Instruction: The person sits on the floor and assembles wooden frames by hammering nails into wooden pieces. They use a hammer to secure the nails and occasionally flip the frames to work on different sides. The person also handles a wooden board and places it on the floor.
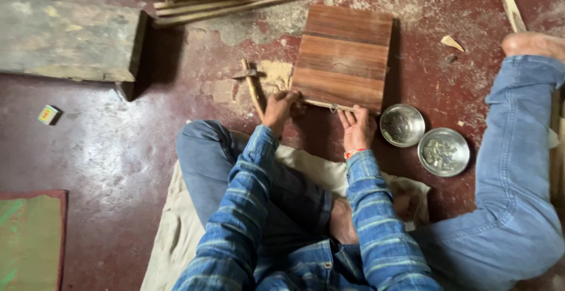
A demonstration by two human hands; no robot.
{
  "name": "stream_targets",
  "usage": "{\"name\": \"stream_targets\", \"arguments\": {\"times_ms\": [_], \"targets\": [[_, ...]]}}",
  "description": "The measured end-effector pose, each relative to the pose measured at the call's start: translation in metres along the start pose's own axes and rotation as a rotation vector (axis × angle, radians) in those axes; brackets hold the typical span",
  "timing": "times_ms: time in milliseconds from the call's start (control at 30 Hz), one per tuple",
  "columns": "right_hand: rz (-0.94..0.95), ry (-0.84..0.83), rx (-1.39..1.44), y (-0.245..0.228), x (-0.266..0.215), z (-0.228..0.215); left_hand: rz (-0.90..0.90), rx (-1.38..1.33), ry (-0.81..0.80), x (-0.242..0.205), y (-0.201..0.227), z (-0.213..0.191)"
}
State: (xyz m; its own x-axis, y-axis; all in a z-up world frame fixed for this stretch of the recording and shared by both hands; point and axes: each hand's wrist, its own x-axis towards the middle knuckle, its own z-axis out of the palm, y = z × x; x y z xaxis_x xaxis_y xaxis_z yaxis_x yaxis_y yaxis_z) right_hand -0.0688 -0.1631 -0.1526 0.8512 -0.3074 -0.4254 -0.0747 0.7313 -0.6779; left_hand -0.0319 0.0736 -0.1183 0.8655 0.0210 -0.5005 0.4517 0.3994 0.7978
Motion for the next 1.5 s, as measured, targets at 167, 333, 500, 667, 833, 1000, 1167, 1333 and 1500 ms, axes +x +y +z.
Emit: {"name": "stream_targets", "arguments": {"times_ms": [167,333,500,667,833,1000,1167,1333,1500], "targets": [[0.031,-0.080,0.069,0.018,-0.008,-0.001,0.081,-0.080,0.095,-0.022,0.010,-0.006],[0.117,0.023,-0.084,0.011,-0.093,0.022,0.120,0.262,0.268,-0.128,0.056,-0.018],[0.116,-0.052,0.024,-0.035,-0.236,0.010,0.056,0.152,0.157,-0.241,0.078,-0.014],[0.116,0.056,-0.034,-0.036,-0.260,-0.025,-0.127,0.084,0.239,-0.250,0.046,-0.021],[0.089,0.131,-0.072,0.013,-0.136,-0.052,0.047,0.112,0.243,-0.134,0.002,-0.004],[0.083,0.014,0.044,0.013,0.002,-0.030,0.094,0.167,0.232,-0.015,-0.008,0.020],[0.214,0.079,-0.290,-0.020,-0.012,-0.016,0.093,0.030,0.135,0.015,-0.018,0.016],[-0.446,-0.082,-0.918,-0.042,-0.062,-0.002,0.093,0.305,0.213,0.006,-0.024,0.013],[-0.740,-0.067,-1.456,-0.067,-0.059,0.014,0.171,0.430,0.302,0.005,-0.012,0.027]]}}
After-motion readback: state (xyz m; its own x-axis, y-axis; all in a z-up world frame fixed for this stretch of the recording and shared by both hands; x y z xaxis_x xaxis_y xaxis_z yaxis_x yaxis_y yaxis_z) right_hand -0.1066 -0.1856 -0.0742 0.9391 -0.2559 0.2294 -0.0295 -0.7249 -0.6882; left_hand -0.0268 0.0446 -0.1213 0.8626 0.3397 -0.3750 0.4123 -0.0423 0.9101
